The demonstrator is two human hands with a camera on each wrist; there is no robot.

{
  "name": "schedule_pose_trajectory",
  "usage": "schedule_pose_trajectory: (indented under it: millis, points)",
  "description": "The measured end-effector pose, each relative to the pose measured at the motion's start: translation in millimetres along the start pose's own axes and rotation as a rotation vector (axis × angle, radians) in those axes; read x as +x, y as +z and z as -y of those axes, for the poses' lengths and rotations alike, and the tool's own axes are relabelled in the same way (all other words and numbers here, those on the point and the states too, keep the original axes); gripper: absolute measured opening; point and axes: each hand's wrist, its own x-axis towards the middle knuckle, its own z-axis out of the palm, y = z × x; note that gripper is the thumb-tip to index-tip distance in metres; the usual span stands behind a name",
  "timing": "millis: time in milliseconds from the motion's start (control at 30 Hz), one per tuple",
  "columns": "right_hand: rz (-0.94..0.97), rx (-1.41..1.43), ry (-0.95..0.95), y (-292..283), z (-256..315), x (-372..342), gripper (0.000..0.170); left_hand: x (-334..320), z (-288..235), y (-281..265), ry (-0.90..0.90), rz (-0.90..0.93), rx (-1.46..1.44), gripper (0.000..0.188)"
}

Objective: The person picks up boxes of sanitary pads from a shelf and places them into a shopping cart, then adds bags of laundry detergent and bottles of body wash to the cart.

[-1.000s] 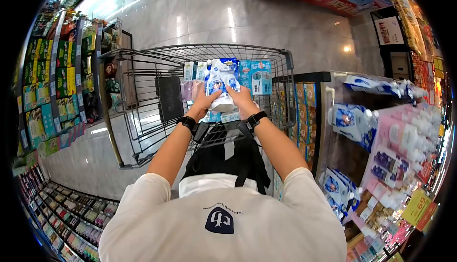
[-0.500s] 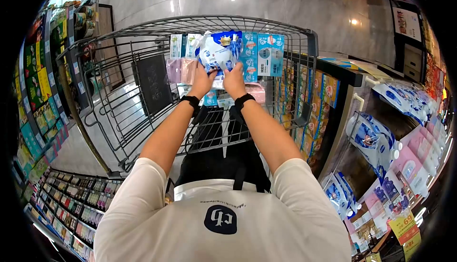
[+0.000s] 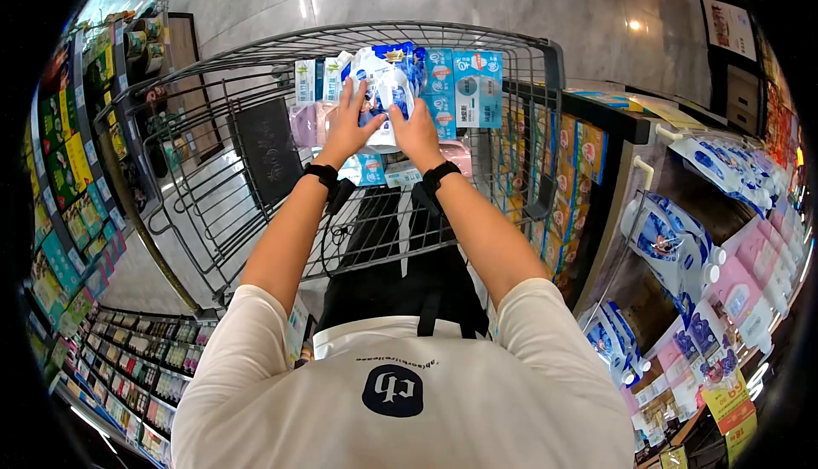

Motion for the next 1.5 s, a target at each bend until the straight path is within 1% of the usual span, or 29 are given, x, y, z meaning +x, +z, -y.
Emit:
schedule_pose_trajectory:
  millis: [100, 167, 200, 233, 267, 300, 333, 367, 433, 467, 500, 567, 600, 700, 733, 767, 800, 833, 867, 933, 967, 1033, 1100, 1200, 1300, 1367, 1400, 1433, 1500]
  points:
    - [-0.041, 0.018, 0.02, 3, -1, 7, 0.064, 2, 7, 9, 0.026, -0.005, -0.018, 0.093]
    - [-0.014, -0.065, 0.085, 1, 2, 8, 0.064, 2, 3, 15, 0.051, -0.176, -0.017, 0.105]
    - [-0.016, -0.062, 0.086, -1, 2, 7, 0.064, -1, 1, 17, 0.052, -0.236, 0.191, 0.108]
    - [-0.077, -0.208, -0.01, -2, -1, 8, 0.063, 0, 4, 18, 0.056, -0.236, 0.193, 0.108]
    - [-0.139, -0.355, -0.104, -3, -4, 8, 0.063, 1, 8, 21, -0.128, -0.23, -0.131, 0.104]
    - [-0.144, -0.355, -0.103, -3, -7, 10, 0.063, 2, 10, 24, -0.312, -0.215, -0.456, 0.1]
    - [-0.098, -0.27, -0.072, -2, -10, 13, 0.062, 4, 22, 37, -0.339, -0.306, -0.503, 0.094]
    - [-0.052, -0.184, -0.042, 1, -15, 17, 0.06, 7, 8, 26, -0.338, -0.302, -0.504, 0.094]
    - [0.023, -0.073, 0.044, 5, -18, 20, 0.064, 12, -10, 6, -0.59, -0.046, -0.2, 0.089]
    - [-0.023, -0.049, 0.033, 6, -16, 18, 0.068, 12, -2, 14, -0.554, -0.147, -0.134, 0.082]
    - [-0.071, -0.024, 0.022, 6, -15, 18, 0.071, 11, -1, 15, -0.549, -0.143, -0.131, 0.082]
    - [-0.051, 0.079, 0.0, 1, -12, 19, 0.08, 9, -6, 13, -0.507, -0.231, -0.145, 0.072]
    - [-0.014, 0.116, 0.05, 0, -11, 18, 0.084, 11, -6, 7, -0.557, -0.073, -0.109, 0.077]
    - [-0.042, 0.15, 0.112, 2, -18, 23, 0.088, 11, -8, 9, -0.632, -0.012, -0.121, 0.072]
    - [0.073, 0.229, 0.097, -3, -21, 25, 0.083, 7, -33, 4, -0.589, -0.044, -0.266, 0.066]
    - [0.191, 0.305, 0.081, -7, -25, 26, 0.078, 4, -74, -11, -0.555, -0.05, -0.265, 0.058]
    - [0.126, 0.283, 0.077, -29, -6, 13, 0.061, 1, -63, 4, -0.512, -0.102, -0.331, 0.059]
    - [0.129, 0.283, 0.08, -39, -6, 10, 0.061, -4, -43, 24, -0.471, -0.154, -0.396, 0.06]
    - [0.169, 0.326, 0.066, -50, -9, 9, 0.056, -5, -54, 30, -0.524, -0.178, -0.321, 0.068]
    - [0.231, 0.358, -0.009, -77, -6, 5, 0.045, -17, -76, 48, -0.484, -0.249, -0.417, 0.075]
    - [0.255, 0.234, 0.007, -90, -7, 3, 0.047, -23, -78, 62, -0.47, -0.297, -0.434, 0.076]
    - [0.259, 0.212, -0.015, -101, -22, -2, 0.05, -30, -92, 74, -0.463, -0.298, -0.34, 0.08]
    - [0.264, 0.202, 0.078, -124, -23, -18, 0.054, -36, -124, 68, -0.521, -0.2, -0.388, 0.08]
    - [0.234, 0.344, 0.138, -130, -59, -21, 0.054, -31, -132, 83, -0.39, -0.155, -0.343, 0.074]
    - [0.138, 0.523, 0.084, -132, -82, -2, 0.055, 2, -108, 112, -0.152, -0.146, -0.451, 0.072]
    - [0.098, 0.396, 0.124, -121, -120, 29, 0.054, 23, -95, 123, -0.13, -0.054, -0.298, 0.073]
    - [0.171, 0.465, 0.128, -121, -124, 38, 0.061, 32, -86, 128, -0.201, 0.065, -0.351, 0.074]
    - [0.174, 0.458, 0.132, -118, -126, 42, 0.061, 37, -66, 148, -0.194, 0.066, -0.297, 0.072]
    - [0.003, 0.145, 0.265, -109, -131, 45, 0.073, 41, -50, 161, -0.125, 0.006, -0.289, 0.088]
